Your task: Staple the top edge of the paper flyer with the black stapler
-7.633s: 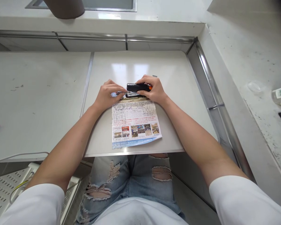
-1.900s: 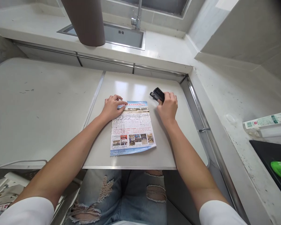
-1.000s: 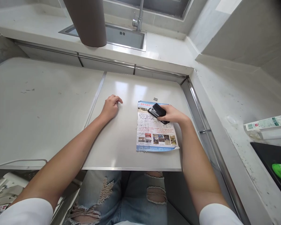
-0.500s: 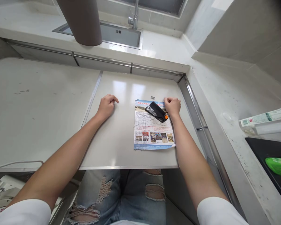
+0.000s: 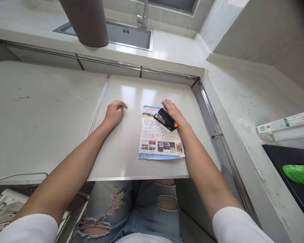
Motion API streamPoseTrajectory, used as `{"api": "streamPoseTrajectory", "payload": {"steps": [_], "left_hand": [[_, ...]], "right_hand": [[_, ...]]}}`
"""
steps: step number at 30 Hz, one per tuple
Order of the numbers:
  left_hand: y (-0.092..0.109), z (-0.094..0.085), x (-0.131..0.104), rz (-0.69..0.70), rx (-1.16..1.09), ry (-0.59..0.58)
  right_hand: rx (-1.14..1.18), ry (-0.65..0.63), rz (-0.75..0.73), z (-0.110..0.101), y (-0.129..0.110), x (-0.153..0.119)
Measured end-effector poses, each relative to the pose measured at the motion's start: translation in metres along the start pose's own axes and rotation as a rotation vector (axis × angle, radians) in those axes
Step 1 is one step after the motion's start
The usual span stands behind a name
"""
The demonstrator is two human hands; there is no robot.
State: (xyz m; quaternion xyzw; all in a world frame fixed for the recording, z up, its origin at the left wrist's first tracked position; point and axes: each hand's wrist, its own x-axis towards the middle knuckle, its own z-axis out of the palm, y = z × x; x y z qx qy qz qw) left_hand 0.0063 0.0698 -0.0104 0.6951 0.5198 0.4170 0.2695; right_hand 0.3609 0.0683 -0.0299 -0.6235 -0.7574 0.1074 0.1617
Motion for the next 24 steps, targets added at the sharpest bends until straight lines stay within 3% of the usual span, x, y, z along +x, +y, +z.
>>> {"api": "streamPoseTrajectory", "payload": {"steps": [5,11,15,17,20,22,24], "left_hand": [[-0.002,-0.007,0.004,-0.091,-0.142,0.181],[0.004,-0.024,0.002,0.044,0.003,0.308],[-0.001,-0.027,0.003,-0.002,0.056,0.350],[-0.005,-0.027,0.004,-0.048,0.050,0.361],[-0.009,-0.028,0.005,-0.089,0.015,0.367],[-0.012,-0.028,0.006,-0.124,0.003,0.370],[-0.015,-0.028,0.008,-0.163,-0.015,0.380]], "right_hand": [[-0.038,-0.059,-0.020,0.024,-0.057,0.018],[0.015,-0.130,-0.164,0.063,-0.143,0.056],[0.081,-0.113,-0.197,0.075,-0.175,0.064],[0.128,-0.048,-0.221,0.071,-0.179,0.061],[0.214,0.189,-0.166,0.050,-0.165,0.053],[0.247,0.307,-0.021,0.029,-0.138,0.045],[0.283,0.318,0.112,0.008,-0.099,0.034]]}}
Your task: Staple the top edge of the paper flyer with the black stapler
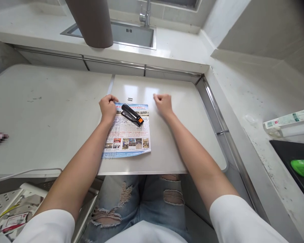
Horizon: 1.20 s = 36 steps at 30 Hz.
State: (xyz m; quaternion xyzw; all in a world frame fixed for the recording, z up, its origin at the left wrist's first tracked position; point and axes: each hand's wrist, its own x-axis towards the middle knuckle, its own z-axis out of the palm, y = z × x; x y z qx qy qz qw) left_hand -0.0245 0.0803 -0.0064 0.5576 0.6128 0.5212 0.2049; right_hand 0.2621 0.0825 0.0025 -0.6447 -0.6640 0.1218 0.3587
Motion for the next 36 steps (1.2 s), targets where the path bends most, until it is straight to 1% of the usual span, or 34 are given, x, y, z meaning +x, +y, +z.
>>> {"api": "streamPoseTrajectory", "payload": {"steps": [3,5,7,9,10,12,14,15,17,18,19,21,22,24,26,28,29,31,33,36], "left_hand": [[-0.004,0.001,0.002,-0.048,-0.042,0.010],[-0.004,0.002,0.002,-0.065,-0.059,0.007],[-0.003,0.003,0.002,-0.075,-0.064,0.002],[-0.001,0.003,0.001,-0.081,-0.061,0.004],[0.000,0.003,0.001,-0.083,-0.058,0.006],[0.001,0.002,0.000,-0.077,-0.049,0.008],[0.002,0.001,-0.001,-0.056,-0.035,0.000],[0.002,0.001,-0.002,-0.041,-0.027,-0.008],[0.002,0.001,-0.003,-0.018,-0.014,-0.021],[0.003,0.002,-0.003,-0.012,-0.010,-0.025],[0.003,0.002,-0.003,-0.009,-0.007,-0.025],[0.003,0.002,-0.004,0.011,0.006,-0.026],[0.003,0.002,-0.004,0.040,0.020,-0.028],[0.004,0.002,-0.006,0.133,0.063,-0.027],[0.007,0.002,-0.009,0.236,0.093,-0.020],[0.011,0.002,-0.013,0.320,0.090,-0.029],[0.013,0.002,-0.015,0.357,0.077,-0.057],[0.019,0.003,-0.020,0.430,0.049,-0.170],[0.024,0.005,-0.027,0.496,0.025,-0.356],[0.032,0.010,-0.037,0.561,0.057,-0.701]], "right_hand": [[0.056,0.038,0.116,-0.043,0.055,-0.003],[0.149,0.095,0.177,-0.061,0.084,-0.008],[0.199,0.121,0.207,-0.070,0.099,-0.012],[0.139,0.099,0.202,-0.070,0.100,-0.013],[0.072,0.083,0.193,-0.067,0.095,-0.013],[-0.072,0.069,0.175,-0.057,0.078,-0.015],[-0.154,0.050,0.109,-0.043,0.050,-0.020],[-0.153,0.020,0.043,-0.034,0.034,-0.025],[-0.031,-0.094,-0.171,-0.015,-0.002,-0.036],[0.066,-0.123,-0.249,-0.006,-0.019,-0.041],[0.164,-0.150,-0.307,0.002,-0.035,-0.047],[0.290,-0.254,-0.396,0.014,-0.059,-0.056],[0.306,-0.310,-0.419,0.018,-0.066,-0.059],[0.276,-0.402,-0.435,0.021,-0.071,-0.064],[0.232,-0.424,-0.435,0.017,-0.065,-0.066],[0.203,-0.401,-0.437,0.008,-0.052,-0.066],[0.193,-0.391,-0.437,0.002,-0.045,-0.066],[0.190,-0.387,-0.426,-0.013,-0.028,-0.066],[0.203,-0.385,-0.413,-0.027,-0.012,-0.067],[0.227,-0.347,-0.396,-0.043,0.008,-0.072]]}}
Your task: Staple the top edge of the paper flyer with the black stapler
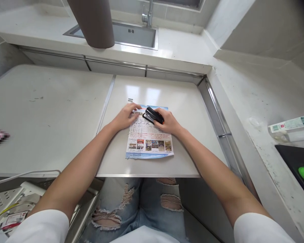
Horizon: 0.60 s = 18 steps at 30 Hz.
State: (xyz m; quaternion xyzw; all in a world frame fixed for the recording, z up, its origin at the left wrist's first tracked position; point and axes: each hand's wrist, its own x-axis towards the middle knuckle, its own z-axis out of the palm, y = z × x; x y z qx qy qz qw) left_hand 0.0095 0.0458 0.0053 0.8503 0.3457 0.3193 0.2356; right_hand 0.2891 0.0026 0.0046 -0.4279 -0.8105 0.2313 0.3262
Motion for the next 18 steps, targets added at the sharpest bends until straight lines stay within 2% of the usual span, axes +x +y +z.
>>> {"api": "streamPoseTrajectory", "payload": {"steps": [2,4,11,16,18], "left_hand": [[0.005,0.004,-0.001,0.020,0.045,-0.176],[0.006,0.006,-0.001,0.023,0.092,-0.245],[-0.002,0.005,0.001,0.034,0.101,-0.218],[-0.004,0.002,0.005,0.039,0.099,-0.190],[-0.004,0.001,0.005,0.036,0.087,-0.175]], "right_hand": [[0.015,0.014,0.000,-0.004,0.006,-0.008],[0.005,0.014,-0.015,-0.004,0.011,-0.013],[-0.029,0.159,-0.151,0.004,0.023,-0.007],[0.081,0.150,-0.144,0.004,0.023,0.001],[0.171,0.208,-0.117,-0.002,0.022,0.002]]}}
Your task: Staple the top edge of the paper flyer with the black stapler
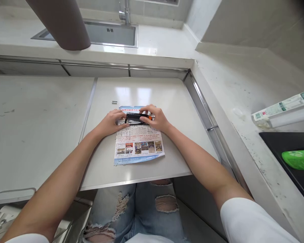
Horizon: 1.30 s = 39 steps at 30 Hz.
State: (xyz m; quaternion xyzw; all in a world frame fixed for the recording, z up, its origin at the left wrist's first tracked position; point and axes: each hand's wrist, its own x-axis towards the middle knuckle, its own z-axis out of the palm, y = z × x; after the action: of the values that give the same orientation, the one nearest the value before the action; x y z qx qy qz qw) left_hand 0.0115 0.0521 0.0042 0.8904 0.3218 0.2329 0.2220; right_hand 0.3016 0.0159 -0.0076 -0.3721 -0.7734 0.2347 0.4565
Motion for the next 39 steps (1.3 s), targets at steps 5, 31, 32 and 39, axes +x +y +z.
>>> {"api": "streamPoseTrajectory", "payload": {"steps": [5,31,32,39], "left_hand": [[0.001,-0.002,0.001,0.011,-0.019,-0.003],[0.002,-0.003,-0.001,-0.027,-0.119,-0.015],[0.002,-0.003,0.000,-0.028,-0.121,-0.016],[0.003,-0.004,0.000,-0.047,-0.131,0.000]], "right_hand": [[0.163,0.184,0.131,-0.020,0.000,0.000],[0.137,0.097,0.184,-0.019,0.004,0.001],[0.126,0.088,0.171,-0.019,0.004,0.001],[0.060,0.023,0.103,-0.022,0.003,0.004]]}}
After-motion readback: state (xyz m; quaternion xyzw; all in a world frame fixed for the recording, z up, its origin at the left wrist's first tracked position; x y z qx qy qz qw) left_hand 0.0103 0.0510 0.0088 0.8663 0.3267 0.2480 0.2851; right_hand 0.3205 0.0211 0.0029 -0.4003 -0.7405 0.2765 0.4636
